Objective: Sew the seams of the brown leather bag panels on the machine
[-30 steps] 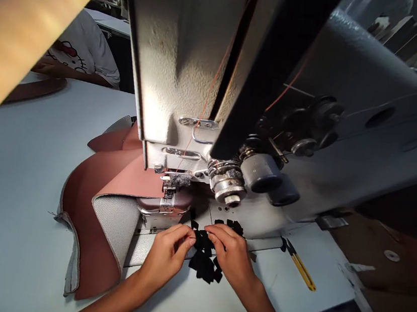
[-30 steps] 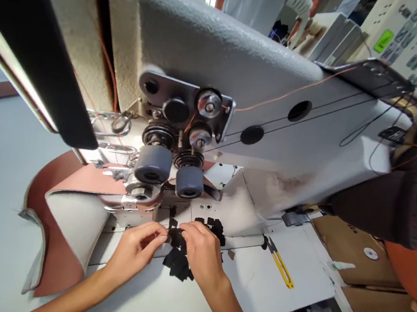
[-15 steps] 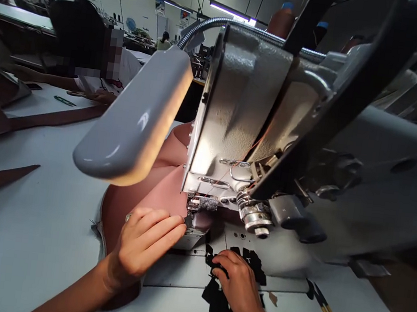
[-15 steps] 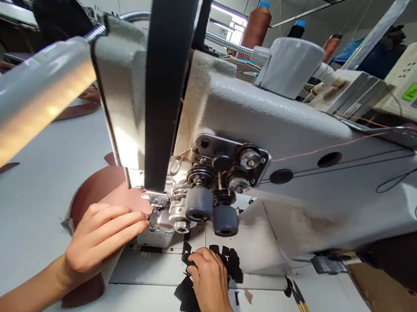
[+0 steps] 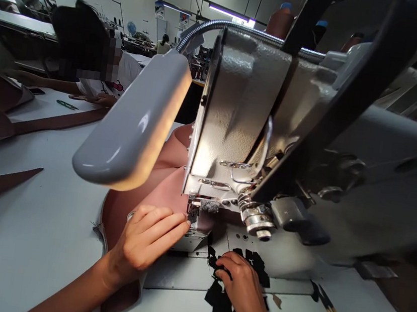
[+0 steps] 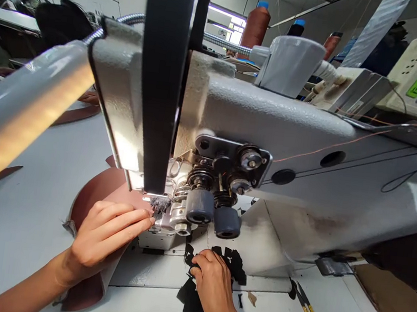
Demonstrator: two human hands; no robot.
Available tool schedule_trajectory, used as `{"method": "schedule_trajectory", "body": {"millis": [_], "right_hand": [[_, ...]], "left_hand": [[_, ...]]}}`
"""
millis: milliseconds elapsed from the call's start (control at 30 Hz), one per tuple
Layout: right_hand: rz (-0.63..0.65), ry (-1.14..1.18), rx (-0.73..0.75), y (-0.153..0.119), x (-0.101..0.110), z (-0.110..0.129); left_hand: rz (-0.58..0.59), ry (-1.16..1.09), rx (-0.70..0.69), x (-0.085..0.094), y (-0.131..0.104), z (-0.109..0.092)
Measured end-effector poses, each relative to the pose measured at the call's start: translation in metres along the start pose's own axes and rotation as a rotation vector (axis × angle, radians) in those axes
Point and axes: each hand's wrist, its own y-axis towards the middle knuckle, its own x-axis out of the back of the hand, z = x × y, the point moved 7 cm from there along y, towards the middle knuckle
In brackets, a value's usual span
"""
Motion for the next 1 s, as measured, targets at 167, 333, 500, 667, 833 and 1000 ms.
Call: {"method": "schedule_trajectory", "body": {"millis": [167, 333, 500, 667, 833, 1000], "right_hand": [[-0.018, -0.014, -0.011, 0.001, 0.000, -0.004], [0.010, -0.056, -0.011, 0.002, 0.000, -0.005], [0.054, -0.060, -0.009, 0.002, 0.004, -0.002], [0.130, -0.042, 0.028, 0.000, 0.004, -0.006], [0.133, -0.014, 0.023, 0.002, 0.005, -0.016], [0.090, 0.062, -0.045, 0.006, 0.013, -0.023]], "left_hand": [[0.015, -0.025, -0.018, -0.002, 0.000, 0.004], [0.014, -0.055, -0.016, -0.002, 0.000, 0.007], [0.019, -0.080, -0.025, -0.002, 0.002, 0.009], [0.010, -0.108, -0.026, -0.002, 0.005, 0.010], [0.017, -0.114, 0.001, -0.003, 0.003, 0.011], [-0.014, -0.123, 0.048, 0.003, 0.000, 0.014]]}}
